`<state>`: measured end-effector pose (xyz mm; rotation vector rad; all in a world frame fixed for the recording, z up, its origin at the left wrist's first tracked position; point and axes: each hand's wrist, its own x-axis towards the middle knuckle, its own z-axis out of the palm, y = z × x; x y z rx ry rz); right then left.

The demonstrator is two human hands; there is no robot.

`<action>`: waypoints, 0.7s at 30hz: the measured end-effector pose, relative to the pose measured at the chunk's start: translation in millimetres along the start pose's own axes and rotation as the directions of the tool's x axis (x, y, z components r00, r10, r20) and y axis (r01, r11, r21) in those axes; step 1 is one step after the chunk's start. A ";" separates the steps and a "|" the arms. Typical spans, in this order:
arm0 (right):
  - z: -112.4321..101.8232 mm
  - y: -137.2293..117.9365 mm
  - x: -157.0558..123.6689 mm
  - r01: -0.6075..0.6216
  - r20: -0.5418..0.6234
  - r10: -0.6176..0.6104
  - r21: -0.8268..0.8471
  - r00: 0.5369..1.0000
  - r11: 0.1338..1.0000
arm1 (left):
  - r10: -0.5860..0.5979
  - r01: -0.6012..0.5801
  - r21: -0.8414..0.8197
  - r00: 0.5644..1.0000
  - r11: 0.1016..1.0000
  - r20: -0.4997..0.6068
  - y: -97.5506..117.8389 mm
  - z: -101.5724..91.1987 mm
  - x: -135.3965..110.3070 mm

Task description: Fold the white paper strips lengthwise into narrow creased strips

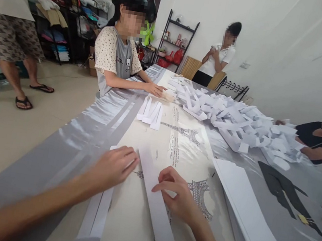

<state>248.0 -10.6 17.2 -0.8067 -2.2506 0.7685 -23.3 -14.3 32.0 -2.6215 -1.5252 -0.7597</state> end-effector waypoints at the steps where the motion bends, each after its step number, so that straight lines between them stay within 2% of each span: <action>1: -0.3 2.4 -0.6 -0.049 0.038 0.048 0.030 0.998 0.998 | 0.033 -0.034 0.029 0.999 0.999 0.008 8.9 7.0 1.0; 3: -2.2 5.2 -1.1 -0.141 0.088 0.134 0.074 0.987 0.987 | 0.093 -0.097 0.060 0.994 0.994 0.055 21.6 21.6 -2.3; 6: -1.1 6.4 1.1 -0.263 0.102 0.252 0.112 0.962 0.958 | 0.126 -0.132 0.070 0.989 0.989 0.080 27.7 37.8 -12.0; 10: 12.4 6.2 9.5 -0.426 -0.039 0.432 0.107 0.901 0.899 | 0.126 -0.128 0.028 0.988 0.991 0.087 23.6 45.7 -16.0; 12: 18.9 5.7 13.8 -0.432 -0.097 0.438 0.074 0.894 0.899 | 0.169 -0.170 0.013 0.982 0.985 0.082 22.1 47.6 -14.2; 14: 22.2 5.0 16.5 -0.399 -0.116 0.403 0.056 0.908 0.915 | 0.203 -0.203 -0.006 0.976 0.979 0.080 22.1 49.6 -12.2; 16: 22.4 4.8 17.3 -0.386 -0.131 0.393 0.074 0.910 0.919 | 0.199 -0.197 -0.032 0.977 0.980 0.070 23.0 51.5 -10.7; 21: 18.2 6.5 15.8 -0.486 -0.169 0.502 0.126 0.848 0.865 | 0.137 -0.133 -0.083 0.989 0.988 0.048 26.1 53.1 -7.6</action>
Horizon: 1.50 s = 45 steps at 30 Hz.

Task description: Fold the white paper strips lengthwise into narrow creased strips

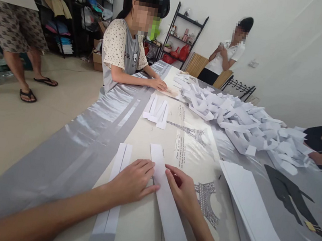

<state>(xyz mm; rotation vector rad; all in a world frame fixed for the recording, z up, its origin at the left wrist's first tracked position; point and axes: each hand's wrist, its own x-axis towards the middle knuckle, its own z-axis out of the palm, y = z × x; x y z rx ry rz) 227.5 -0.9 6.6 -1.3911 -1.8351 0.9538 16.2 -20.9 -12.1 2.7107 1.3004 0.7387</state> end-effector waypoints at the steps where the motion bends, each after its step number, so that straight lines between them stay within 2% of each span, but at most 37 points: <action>1: -1.1 0.1 -0.1 -0.026 0.010 0.025 0.016 1.000 1.000 | -0.007 0.007 -0.003 1.000 1.000 0.006 0.6 -0.5 0.6; 4: -3.8 0.3 -1.2 -0.074 0.054 0.072 0.047 0.996 0.996 | -0.029 0.029 -0.005 0.999 1.000 0.029 2.5 -2.8 1.9; 6: -3.7 1.4 -2.0 -0.063 0.065 0.062 0.013 0.996 0.998 | -0.046 0.047 -0.010 0.998 0.999 0.038 3.2 -3.8 2.0; 12: 3.8 5.3 -3.8 0.117 0.024 -0.114 -0.235 0.993 0.965 | -0.130 0.130 0.034 0.991 0.991 -0.009 -0.4 3.8 -2.6; 15: 7.3 5.3 -6.5 0.169 0.020 -0.172 -0.313 0.985 0.935 | -0.153 0.153 0.061 0.988 0.986 -0.005 -2.3 10.0 -5.4; 20: 7.0 2.0 -13.3 0.291 0.074 -0.281 -0.222 0.957 0.931 | -0.177 0.176 0.058 0.984 0.983 0.010 -3.2 11.2 -5.9; 23: 0.9 -5.6 -15.6 0.347 0.213 -0.316 -0.130 0.925 0.929 | -0.156 0.155 0.030 0.988 0.987 0.018 -4.0 5.1 -4.5; 26: -4.1 -12.0 -15.6 0.316 0.331 -0.279 -0.062 0.901 0.947 | -0.142 0.141 0.016 0.989 0.990 0.047 -5.4 -1.7 -3.3; 29: -1.7 -10.3 -14.0 0.323 0.323 -0.277 -0.099 0.905 0.941 | -0.144 0.142 0.028 0.988 0.989 0.064 -7.7 -4.0 -3.3; 33: 7.2 -1.0 -12.4 0.441 0.295 -0.365 -0.254 0.883 0.861 | -0.125 0.122 0.044 0.989 0.992 0.076 -11.8 -1.4 -5.5; 40: 11.5 3.5 -12.4 0.509 0.295 -0.425 -0.336 0.856 0.793 | -0.097 0.100 0.079 0.995 0.992 -0.039 -6.9 -10.0 -5.3; 45: 14.0 6.7 -10.6 0.528 0.318 -0.432 -0.355 0.844 0.771 | 0.012 -0.021 0.156 0.998 0.988 0.059 -6.7 -4.0 -5.0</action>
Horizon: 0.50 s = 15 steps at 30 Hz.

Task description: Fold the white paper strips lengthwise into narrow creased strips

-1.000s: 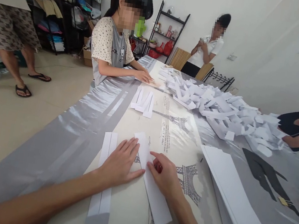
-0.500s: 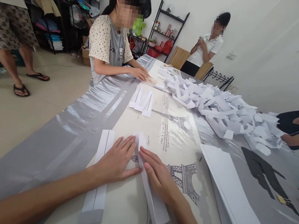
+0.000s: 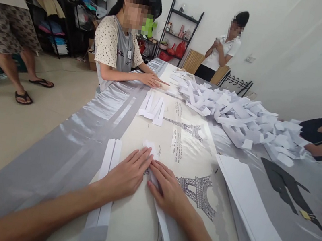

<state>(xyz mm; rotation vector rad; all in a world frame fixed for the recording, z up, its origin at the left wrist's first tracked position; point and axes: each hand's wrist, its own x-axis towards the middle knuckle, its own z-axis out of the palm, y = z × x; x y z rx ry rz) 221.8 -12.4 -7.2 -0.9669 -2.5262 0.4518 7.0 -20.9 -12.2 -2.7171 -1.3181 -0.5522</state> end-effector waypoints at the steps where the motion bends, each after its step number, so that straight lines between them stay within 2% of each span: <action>1: 0.6 0.7 -0.1 0.003 0.001 -0.003 -0.006 1.000 1.000 | 0.000 0.000 -0.001 1.000 1.000 0.019 -1.3 3.4 -0.6; 6: 1.7 3.3 -1.4 0.008 0.008 -0.008 -0.025 1.000 1.000 | -0.001 0.002 -0.028 0.999 1.000 0.044 -7.3 12.1 -2.1; 15: 1.4 4.9 -1.9 0.008 0.017 -0.008 -0.024 1.000 1.000 | 0.004 -0.005 0.004 0.998 1.000 0.056 -5.5 3.8 2.7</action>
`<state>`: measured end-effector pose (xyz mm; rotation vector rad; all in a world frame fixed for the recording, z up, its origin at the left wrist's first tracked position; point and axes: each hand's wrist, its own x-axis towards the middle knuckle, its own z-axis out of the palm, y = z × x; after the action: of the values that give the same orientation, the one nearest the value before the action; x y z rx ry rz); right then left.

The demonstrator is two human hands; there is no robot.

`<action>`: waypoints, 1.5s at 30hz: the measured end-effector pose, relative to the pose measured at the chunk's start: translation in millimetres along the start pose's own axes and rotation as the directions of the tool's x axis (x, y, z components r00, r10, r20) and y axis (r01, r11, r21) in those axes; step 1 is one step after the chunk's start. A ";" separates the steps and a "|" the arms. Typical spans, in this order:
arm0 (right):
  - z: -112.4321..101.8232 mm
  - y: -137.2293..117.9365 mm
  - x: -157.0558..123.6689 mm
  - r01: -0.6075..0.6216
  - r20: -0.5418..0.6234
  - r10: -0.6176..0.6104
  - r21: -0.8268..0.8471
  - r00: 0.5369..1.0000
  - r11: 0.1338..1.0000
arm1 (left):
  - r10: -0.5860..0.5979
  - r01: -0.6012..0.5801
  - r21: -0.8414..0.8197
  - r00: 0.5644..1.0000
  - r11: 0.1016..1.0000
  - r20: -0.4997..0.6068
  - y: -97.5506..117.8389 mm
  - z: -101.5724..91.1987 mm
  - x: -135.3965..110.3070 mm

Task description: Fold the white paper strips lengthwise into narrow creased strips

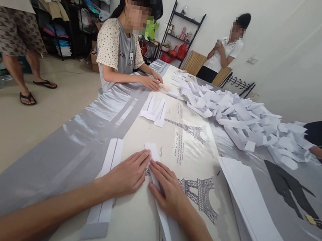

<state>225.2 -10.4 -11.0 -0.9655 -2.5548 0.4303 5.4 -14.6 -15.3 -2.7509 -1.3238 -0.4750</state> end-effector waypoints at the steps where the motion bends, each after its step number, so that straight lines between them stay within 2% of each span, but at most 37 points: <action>1: 0.0 0.1 -0.2 0.000 0.003 0.000 -0.001 1.000 1.000 | 0.006 -0.006 0.016 1.000 1.000 0.000 -0.1 -0.3 0.4; 8: 0.3 0.3 -0.8 0.009 0.022 -0.008 -0.024 1.000 1.000 | 0.052 -0.049 0.112 0.998 0.992 -0.019 -0.5 -0.7 1.0; 17: -0.5 -1.5 -0.7 -0.008 0.070 0.012 -0.066 0.997 0.998 | 0.039 -0.037 0.038 0.998 0.999 -0.056 -3.7 -1.1 2.0; 23: -3.4 -2.0 -1.7 -0.003 0.049 0.005 -0.053 0.999 0.999 | 0.029 -0.030 0.033 0.999 0.999 0.034 -8.9 -2.6 5.0; 27: -12.5 -10.0 -15.2 -0.007 0.079 0.011 -0.047 0.997 0.999 | 0.001 -0.002 0.022 0.999 1.000 0.048 -9.0 -7.1 7.3; 35: -22.1 -25.6 -64.7 -0.052 0.137 0.062 -0.073 0.989 0.996 | -0.056 0.054 0.040 0.998 0.998 0.040 -3.3 -4.2 12.9; 41: -22.9 -27.3 -65.9 -0.070 0.134 0.073 -0.023 0.988 0.997 | -0.146 0.141 0.089 0.988 0.986 0.057 13.9 -0.1 21.5; 45: -22.2 -28.8 -65.6 -0.046 0.131 0.051 -0.036 0.990 0.998 | -0.159 0.154 0.080 0.985 0.985 0.069 16.9 2.7 20.8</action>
<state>264.3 -72.4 4.9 -1.0450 -2.6683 0.4826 31.3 -9.1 -10.3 -2.6414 -1.5503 -0.3261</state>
